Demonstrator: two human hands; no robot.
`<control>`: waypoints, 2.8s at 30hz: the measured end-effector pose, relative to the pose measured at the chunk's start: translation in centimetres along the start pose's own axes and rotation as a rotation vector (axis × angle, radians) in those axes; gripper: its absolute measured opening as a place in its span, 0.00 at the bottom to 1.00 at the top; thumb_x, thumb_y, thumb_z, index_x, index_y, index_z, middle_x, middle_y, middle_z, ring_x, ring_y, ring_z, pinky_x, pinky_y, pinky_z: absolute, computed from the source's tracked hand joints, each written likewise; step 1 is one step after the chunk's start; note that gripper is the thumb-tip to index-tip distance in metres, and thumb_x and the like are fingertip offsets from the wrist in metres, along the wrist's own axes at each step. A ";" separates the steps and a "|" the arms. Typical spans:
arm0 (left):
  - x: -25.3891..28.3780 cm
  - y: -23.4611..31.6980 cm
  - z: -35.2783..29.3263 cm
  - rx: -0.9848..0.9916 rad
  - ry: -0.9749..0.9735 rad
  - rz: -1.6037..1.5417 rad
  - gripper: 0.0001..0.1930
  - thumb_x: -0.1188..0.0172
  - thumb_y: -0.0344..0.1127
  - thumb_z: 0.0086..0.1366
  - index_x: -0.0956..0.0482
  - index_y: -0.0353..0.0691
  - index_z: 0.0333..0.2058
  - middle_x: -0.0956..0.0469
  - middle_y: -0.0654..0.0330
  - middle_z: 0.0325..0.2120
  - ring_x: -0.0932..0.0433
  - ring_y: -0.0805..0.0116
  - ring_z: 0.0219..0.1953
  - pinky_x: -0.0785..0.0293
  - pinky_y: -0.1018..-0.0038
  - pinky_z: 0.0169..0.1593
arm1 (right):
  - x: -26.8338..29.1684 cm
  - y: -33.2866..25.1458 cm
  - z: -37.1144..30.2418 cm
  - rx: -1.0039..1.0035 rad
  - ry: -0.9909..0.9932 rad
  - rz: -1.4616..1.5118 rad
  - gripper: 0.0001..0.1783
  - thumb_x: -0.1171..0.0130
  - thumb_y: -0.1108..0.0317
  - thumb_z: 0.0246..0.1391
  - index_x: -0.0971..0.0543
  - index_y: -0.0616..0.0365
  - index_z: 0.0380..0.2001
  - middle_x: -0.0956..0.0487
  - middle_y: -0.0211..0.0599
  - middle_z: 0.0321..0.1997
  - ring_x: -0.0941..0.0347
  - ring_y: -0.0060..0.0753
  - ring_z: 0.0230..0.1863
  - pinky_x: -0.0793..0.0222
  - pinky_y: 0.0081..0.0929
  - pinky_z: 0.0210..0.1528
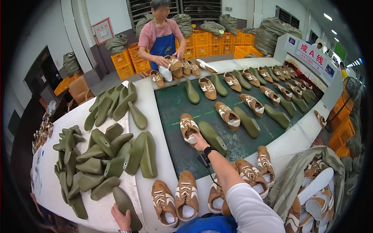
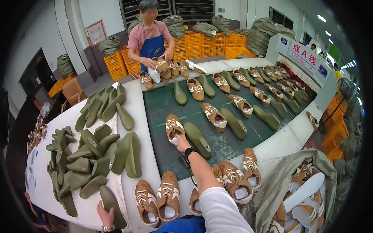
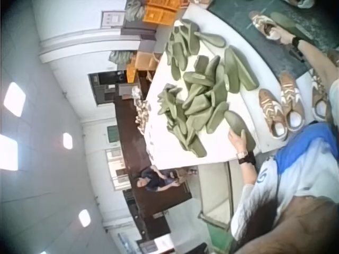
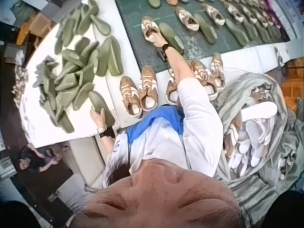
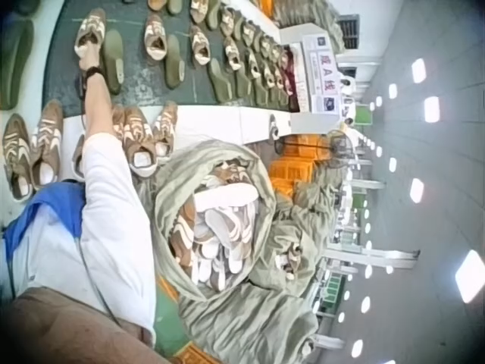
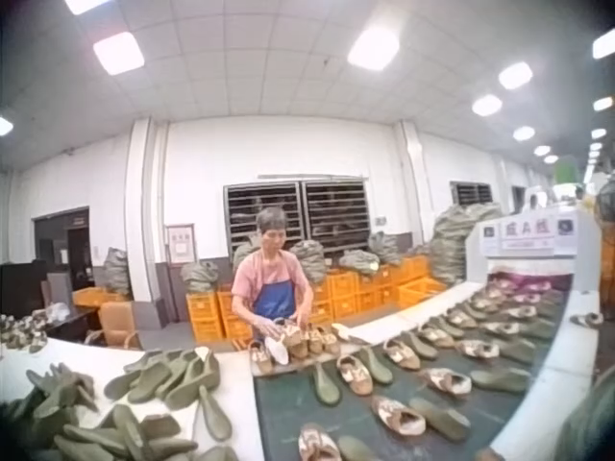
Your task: The recorder is organizing shoes and shoe lasts on a production table, sorting them and placing them into large storage bags in a shoe manufacturing facility.
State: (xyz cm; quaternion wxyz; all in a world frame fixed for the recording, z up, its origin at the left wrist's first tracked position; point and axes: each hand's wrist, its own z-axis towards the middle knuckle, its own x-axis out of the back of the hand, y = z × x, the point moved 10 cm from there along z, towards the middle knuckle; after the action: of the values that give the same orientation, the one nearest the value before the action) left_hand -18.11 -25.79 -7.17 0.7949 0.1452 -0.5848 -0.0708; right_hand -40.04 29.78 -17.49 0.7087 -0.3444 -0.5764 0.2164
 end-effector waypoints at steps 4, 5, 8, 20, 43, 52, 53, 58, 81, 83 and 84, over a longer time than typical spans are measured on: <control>-2.7 -5.2 -2.3 0.108 -0.152 -0.104 0.36 0.39 0.28 0.47 0.42 0.35 0.56 0.35 0.43 0.48 0.32 0.50 0.48 0.34 0.62 0.53 | -0.9 -2.8 -1.5 0.120 -0.132 -0.032 0.24 0.52 0.79 0.43 0.27 0.55 0.48 0.32 0.53 0.53 0.35 0.53 0.54 0.38 0.38 0.56; -3.1 -7.1 -2.1 0.124 -0.161 -0.088 0.36 0.39 0.28 0.47 0.42 0.35 0.56 0.35 0.43 0.48 0.32 0.50 0.48 0.34 0.62 0.53 | -1.7 -4.7 -2.4 0.201 -0.276 -0.062 0.25 0.52 0.79 0.43 0.27 0.56 0.48 0.32 0.54 0.55 0.35 0.54 0.54 0.38 0.38 0.56; -6.1 -9.3 -2.3 0.533 -0.331 -0.911 0.34 0.42 0.25 0.49 0.42 0.35 0.56 0.30 0.50 0.46 0.28 0.60 0.45 0.30 0.69 0.48 | 2.8 -8.4 -7.1 0.272 -0.398 -0.016 0.22 0.49 0.71 0.44 0.26 0.57 0.46 0.23 0.51 0.42 0.28 0.52 0.46 0.32 0.38 0.49; -9.7 -1.1 -5.8 0.719 -0.532 -2.025 0.28 0.48 0.31 0.55 0.38 0.31 0.55 0.30 0.48 0.51 0.31 0.51 0.52 0.38 0.56 0.59 | 2.7 -20.4 -25.9 0.250 -0.832 0.491 0.28 0.47 0.63 0.54 0.38 0.58 0.57 0.27 0.44 0.49 0.29 0.32 0.48 0.34 0.26 0.48; -6.3 25.3 -7.7 -0.786 -0.691 -0.431 0.23 0.39 0.35 0.51 0.29 0.36 0.47 0.26 0.49 0.38 0.28 0.52 0.41 0.31 0.65 0.46 | -9.5 1.1 -6.7 -0.671 -0.283 0.828 0.31 0.52 0.46 0.56 0.35 0.56 0.55 0.27 0.43 0.51 0.31 0.47 0.51 0.34 0.42 0.51; -6.9 24.5 -8.6 -0.763 -0.595 -0.300 0.21 0.33 0.43 0.46 0.21 0.41 0.39 0.27 0.53 0.34 0.28 0.55 0.38 0.30 0.65 0.41 | -6.6 -6.4 -6.6 -0.109 -0.287 -0.400 0.32 0.46 0.60 0.49 0.41 0.60 0.56 0.23 0.54 0.35 0.25 0.53 0.37 0.28 0.41 0.38; -7.0 24.5 -8.7 -0.772 -0.605 -0.297 0.21 0.33 0.43 0.46 0.21 0.41 0.39 0.27 0.53 0.34 0.28 0.55 0.38 0.30 0.65 0.41 | -6.8 -6.1 -6.5 -0.122 -0.285 -0.395 0.32 0.46 0.60 0.49 0.41 0.60 0.56 0.23 0.54 0.35 0.25 0.53 0.37 0.28 0.41 0.38; -8.4 24.7 -9.0 -0.842 -0.594 -0.090 0.24 0.38 0.59 0.46 0.19 0.43 0.30 0.30 0.52 0.30 0.32 0.54 0.38 0.38 0.62 0.45 | -7.7 -8.3 -7.4 -0.154 -0.365 -0.228 0.45 0.46 0.54 0.49 0.53 0.67 0.62 0.26 0.59 0.44 0.28 0.54 0.46 0.32 0.43 0.48; -3.1 22.9 -1.8 -0.335 -0.318 -0.526 0.21 0.43 0.28 0.49 0.32 0.37 0.45 0.28 0.56 0.20 0.26 0.57 0.22 0.29 0.66 0.29 | 6.0 -22.9 -30.6 0.355 -0.048 -0.032 0.26 0.41 0.58 0.47 0.31 0.50 0.51 0.29 0.40 0.40 0.26 0.47 0.33 0.28 0.38 0.34; -2.3 22.8 -1.3 -0.343 -0.262 -0.589 0.22 0.41 0.28 0.49 0.32 0.37 0.45 0.28 0.56 0.21 0.27 0.58 0.22 0.29 0.66 0.28 | 5.2 -24.8 -31.9 0.456 -0.167 0.047 0.22 0.40 0.58 0.47 0.27 0.52 0.46 0.27 0.39 0.38 0.26 0.44 0.32 0.28 0.33 0.34; -2.5 23.0 -1.5 -0.303 -0.364 -0.591 0.21 0.41 0.28 0.52 0.33 0.37 0.46 0.25 0.57 0.25 0.24 0.67 0.24 0.27 0.73 0.30 | 3.9 -24.6 -32.3 0.463 -0.263 0.003 0.21 0.42 0.55 0.48 0.25 0.52 0.44 0.24 0.39 0.34 0.25 0.46 0.32 0.29 0.38 0.34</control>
State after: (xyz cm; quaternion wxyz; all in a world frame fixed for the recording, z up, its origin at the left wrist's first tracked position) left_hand -18.79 -3.02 -2.62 0.6358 0.1733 -0.6323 -0.4073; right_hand -10.14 8.39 0.12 0.6871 -0.1429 -0.5984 0.3864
